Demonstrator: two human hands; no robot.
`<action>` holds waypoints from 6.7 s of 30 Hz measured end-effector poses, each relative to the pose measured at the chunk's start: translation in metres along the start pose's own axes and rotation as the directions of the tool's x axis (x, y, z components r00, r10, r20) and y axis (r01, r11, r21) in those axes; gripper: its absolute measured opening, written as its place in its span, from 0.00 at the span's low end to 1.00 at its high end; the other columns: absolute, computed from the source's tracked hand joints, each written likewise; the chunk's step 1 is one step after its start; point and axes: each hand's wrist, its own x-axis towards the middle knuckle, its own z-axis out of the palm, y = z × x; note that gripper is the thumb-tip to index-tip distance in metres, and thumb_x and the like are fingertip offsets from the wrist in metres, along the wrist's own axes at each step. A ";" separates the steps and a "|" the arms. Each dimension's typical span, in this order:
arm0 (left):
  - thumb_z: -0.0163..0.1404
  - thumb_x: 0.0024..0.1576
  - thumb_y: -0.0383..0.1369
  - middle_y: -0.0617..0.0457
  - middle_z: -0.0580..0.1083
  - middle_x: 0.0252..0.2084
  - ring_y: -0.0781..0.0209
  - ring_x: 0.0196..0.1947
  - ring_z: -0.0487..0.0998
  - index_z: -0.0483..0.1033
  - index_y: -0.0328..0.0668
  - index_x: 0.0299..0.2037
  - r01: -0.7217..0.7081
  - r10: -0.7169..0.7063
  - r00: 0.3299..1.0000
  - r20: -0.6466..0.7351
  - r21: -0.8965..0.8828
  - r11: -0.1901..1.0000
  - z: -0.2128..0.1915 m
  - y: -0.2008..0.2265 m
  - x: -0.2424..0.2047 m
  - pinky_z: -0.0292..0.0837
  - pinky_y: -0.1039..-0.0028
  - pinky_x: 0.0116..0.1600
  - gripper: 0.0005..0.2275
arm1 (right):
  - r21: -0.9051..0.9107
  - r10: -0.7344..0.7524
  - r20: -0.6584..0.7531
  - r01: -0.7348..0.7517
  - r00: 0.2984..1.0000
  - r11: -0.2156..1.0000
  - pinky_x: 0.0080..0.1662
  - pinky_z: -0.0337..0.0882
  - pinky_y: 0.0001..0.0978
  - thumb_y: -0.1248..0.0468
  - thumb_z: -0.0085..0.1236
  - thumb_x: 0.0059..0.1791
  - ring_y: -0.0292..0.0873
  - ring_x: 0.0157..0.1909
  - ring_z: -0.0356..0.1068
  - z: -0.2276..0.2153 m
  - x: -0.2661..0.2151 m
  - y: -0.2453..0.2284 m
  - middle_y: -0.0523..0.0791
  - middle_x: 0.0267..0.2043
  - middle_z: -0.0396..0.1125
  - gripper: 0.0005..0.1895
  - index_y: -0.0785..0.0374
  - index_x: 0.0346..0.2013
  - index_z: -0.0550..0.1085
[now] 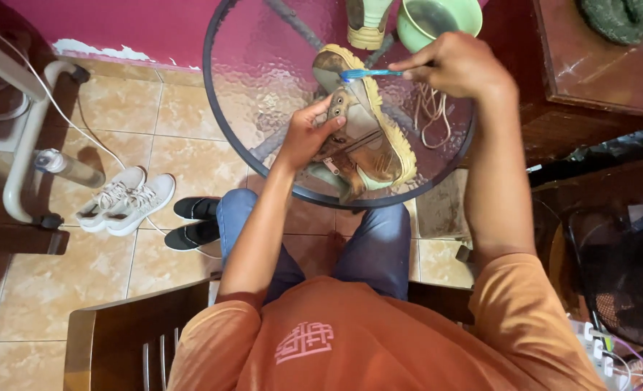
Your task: Cleaning the sole of a boot using a toothbrush and a cleaning solution at a table.
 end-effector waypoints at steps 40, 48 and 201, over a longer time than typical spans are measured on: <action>0.59 0.58 0.29 0.47 0.71 0.66 0.59 0.67 0.69 0.69 0.40 0.66 0.055 -0.051 0.997 -0.065 0.061 0.997 0.000 -0.011 -0.001 0.62 0.69 0.71 0.24 | -0.064 -0.157 -0.311 0.144 0.937 0.987 0.25 0.62 0.44 0.61 0.61 0.56 0.44 0.22 0.67 0.047 -0.052 -0.016 0.41 0.36 0.79 0.16 0.40 0.57 0.80; 0.65 0.57 0.30 0.46 0.80 0.49 0.70 0.43 0.77 0.76 0.42 0.60 0.173 -0.208 0.962 -0.177 -0.190 0.966 -0.009 -0.010 -0.005 0.82 0.72 0.51 0.21 | 0.429 0.126 -0.283 0.008 0.951 0.903 0.52 0.73 0.53 0.60 0.59 0.55 0.56 0.54 0.73 0.077 -0.158 0.000 0.43 0.51 0.75 0.15 0.40 0.55 0.79; 0.59 0.57 0.27 0.49 0.81 0.36 0.63 0.38 0.83 0.82 0.36 0.41 0.033 -0.260 0.867 -0.425 -0.472 0.881 0.067 0.002 -0.051 0.79 0.70 0.47 0.05 | 0.455 0.306 -0.719 0.090 0.623 0.886 0.38 0.76 0.46 0.67 0.56 0.50 0.53 0.37 0.77 0.207 -0.130 -0.072 0.46 0.40 0.78 0.23 0.46 0.58 0.78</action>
